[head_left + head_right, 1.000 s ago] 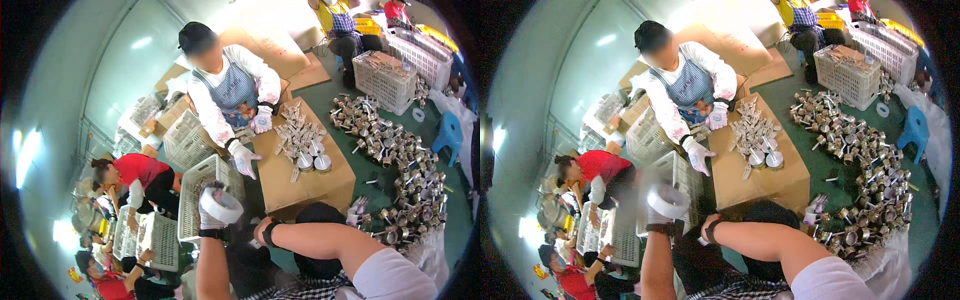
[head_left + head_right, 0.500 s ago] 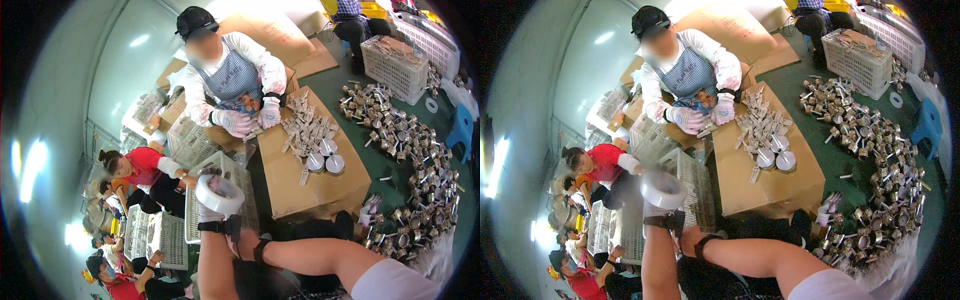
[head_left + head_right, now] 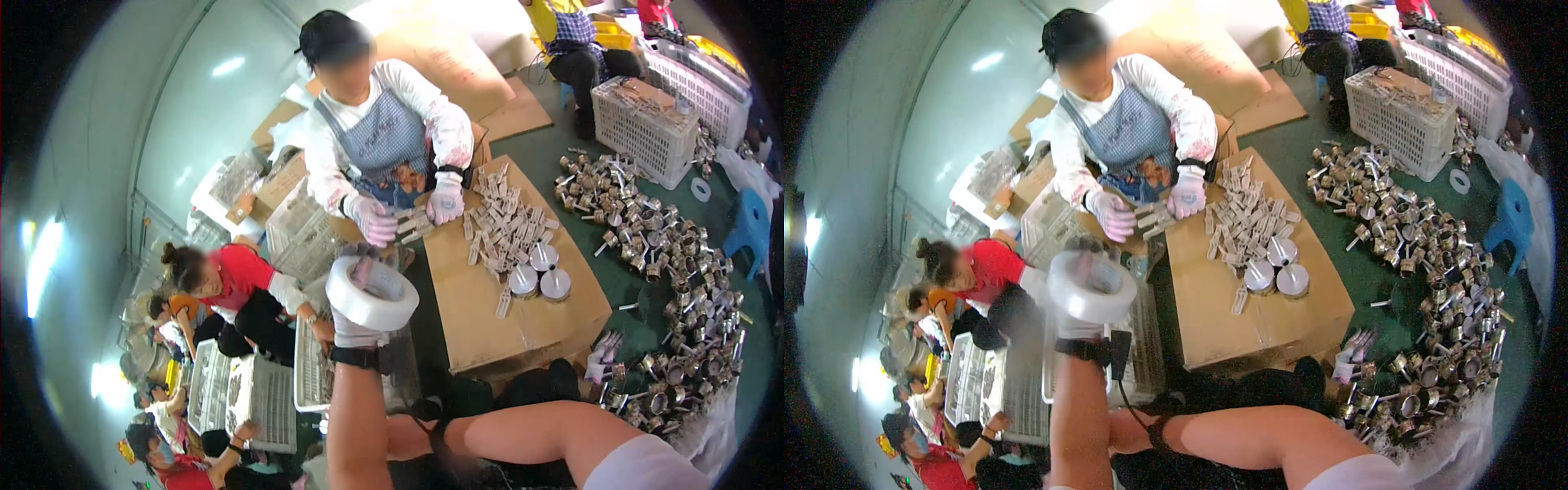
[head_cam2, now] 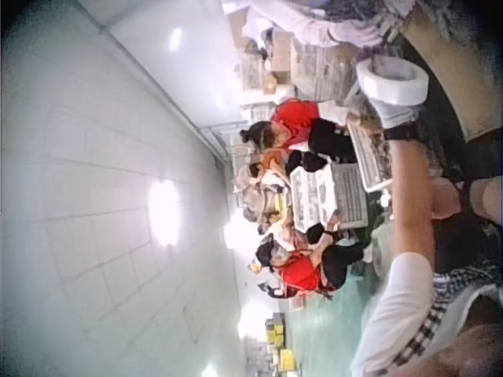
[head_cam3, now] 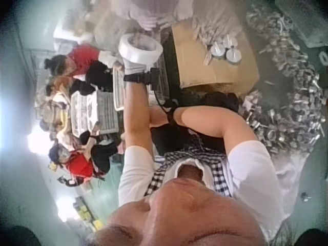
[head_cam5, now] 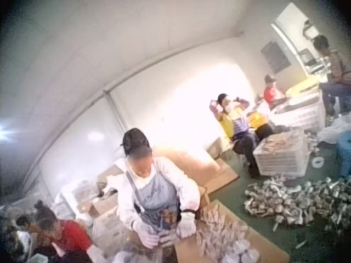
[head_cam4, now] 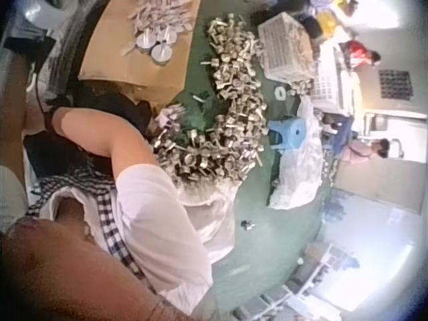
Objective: The recorder and several other people are sitting together assembling and sorting small metal spring clips and base components on a cardboard box workbench.
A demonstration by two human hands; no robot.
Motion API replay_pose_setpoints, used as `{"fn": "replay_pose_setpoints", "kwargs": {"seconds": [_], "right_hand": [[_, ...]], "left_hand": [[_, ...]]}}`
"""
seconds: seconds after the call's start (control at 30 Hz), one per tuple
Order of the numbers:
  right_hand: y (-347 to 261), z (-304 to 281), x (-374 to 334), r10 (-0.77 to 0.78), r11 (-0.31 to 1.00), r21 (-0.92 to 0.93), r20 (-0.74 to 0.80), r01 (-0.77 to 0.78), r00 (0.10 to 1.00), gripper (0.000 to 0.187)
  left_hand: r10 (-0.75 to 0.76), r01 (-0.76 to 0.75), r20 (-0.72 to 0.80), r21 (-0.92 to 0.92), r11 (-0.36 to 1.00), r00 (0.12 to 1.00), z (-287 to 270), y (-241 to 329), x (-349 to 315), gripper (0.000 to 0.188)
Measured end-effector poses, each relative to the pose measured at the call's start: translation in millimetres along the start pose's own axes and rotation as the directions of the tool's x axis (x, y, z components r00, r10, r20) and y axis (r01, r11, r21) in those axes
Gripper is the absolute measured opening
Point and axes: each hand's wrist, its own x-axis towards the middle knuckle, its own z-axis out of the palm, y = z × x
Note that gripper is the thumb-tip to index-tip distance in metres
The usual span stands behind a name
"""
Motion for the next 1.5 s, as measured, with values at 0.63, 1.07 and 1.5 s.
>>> {"fn": "replay_pose_setpoints", "kwargs": {"seconds": [0.63,1.07,1.5], "right_hand": [[-20.0,-80.0,-59.2,0.779,0.577,-0.439,0.042,-0.689,0.625,0.046],[-43.0,-103.2,-92.1,0.702,0.502,-0.822,0.205,-0.269,0.682,0.039],[-60.8,-97.7,-103.0,0.716,0.603,-0.689,0.246,-0.402,0.653,0.029]], "left_hand": [[-0.177,0.227,0.181,-0.928,0.295,0.968,-81.6,-58.2,0.8,0.029],[-0.106,0.050,-0.012,-0.827,0.560,0.994,-90.9,-58.2,-14.9,0.040],[-0.090,0.037,-0.052,-0.630,0.776,0.995,-76.9,-91.1,-18.1,0.032]]}}
